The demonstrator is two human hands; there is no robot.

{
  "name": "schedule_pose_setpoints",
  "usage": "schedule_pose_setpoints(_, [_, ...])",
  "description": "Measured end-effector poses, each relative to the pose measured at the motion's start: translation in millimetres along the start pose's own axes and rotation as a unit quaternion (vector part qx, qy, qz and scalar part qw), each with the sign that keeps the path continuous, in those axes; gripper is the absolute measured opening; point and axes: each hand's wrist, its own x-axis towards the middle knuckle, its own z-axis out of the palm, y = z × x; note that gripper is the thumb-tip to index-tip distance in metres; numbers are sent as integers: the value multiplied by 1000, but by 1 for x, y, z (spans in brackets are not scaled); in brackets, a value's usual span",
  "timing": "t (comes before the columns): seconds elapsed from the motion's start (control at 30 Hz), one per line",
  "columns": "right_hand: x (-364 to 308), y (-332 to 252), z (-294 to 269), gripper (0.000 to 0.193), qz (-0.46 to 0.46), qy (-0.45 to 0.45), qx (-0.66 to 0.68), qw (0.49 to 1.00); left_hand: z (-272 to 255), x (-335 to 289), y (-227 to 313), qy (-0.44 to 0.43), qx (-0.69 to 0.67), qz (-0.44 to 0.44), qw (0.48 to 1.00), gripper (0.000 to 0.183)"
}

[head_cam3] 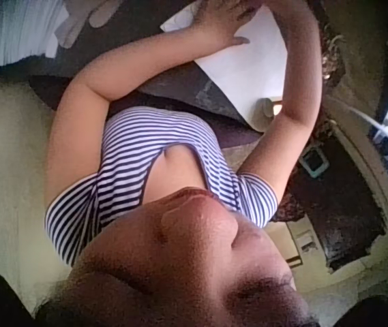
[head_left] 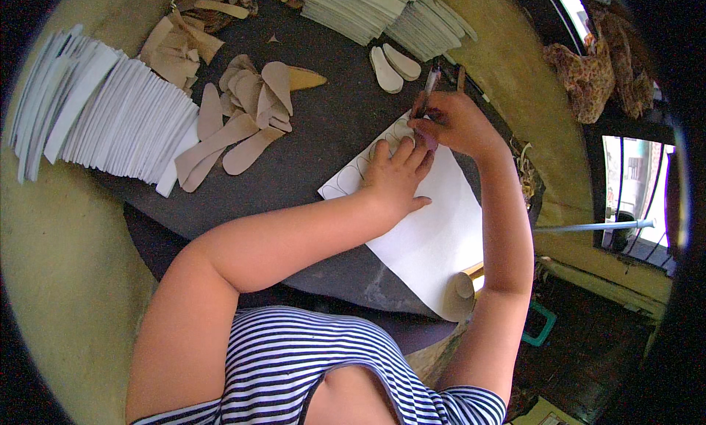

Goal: The person traces the outline of a small pink template onto a white sheet of paper using a pen. They repeatedly reposition the template to create multiple identical shapes in a row on the paper.

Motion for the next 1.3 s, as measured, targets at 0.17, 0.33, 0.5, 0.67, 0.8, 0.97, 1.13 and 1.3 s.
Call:
schedule_pose_setpoints(0.17, [3,-16,-5,18,-1,3,-22,1000,0,0,0,-11,-8,-3,1000,75])
schedule_pose_setpoints(0.33, [5,-12,-1,17,10,-1,-27,1000,-3,1,0,-45,-8,-6,999,79])
schedule_pose_setpoints(0.5, [6,-2,1,14,18,-10,21,1000,-3,0,1,-36,-11,-6,999,79])
schedule_pose_setpoints(0.67, [9,-5,-1,14,43,-28,-16,999,-2,0,0,-29,-2,-6,1000,78])
schedule_pose_setpoints(0.8, [8,-8,1,15,37,-25,-31,999,0,0,0,-7,7,0,1000,74])
schedule_pose_setpoints(0.97, [8,-10,1,16,-17,-6,-80,997,1,0,0,-9,6,-2,1000,74])
schedule_pose_setpoints(1.13, [10,-22,0,16,-15,-10,-120,993,-5,0,1,-48,4,-8,999,80])
schedule_pose_setpoints(1.3, [10,-20,2,17,-14,7,-81,997,-6,0,0,-45,1,-4,999,80])
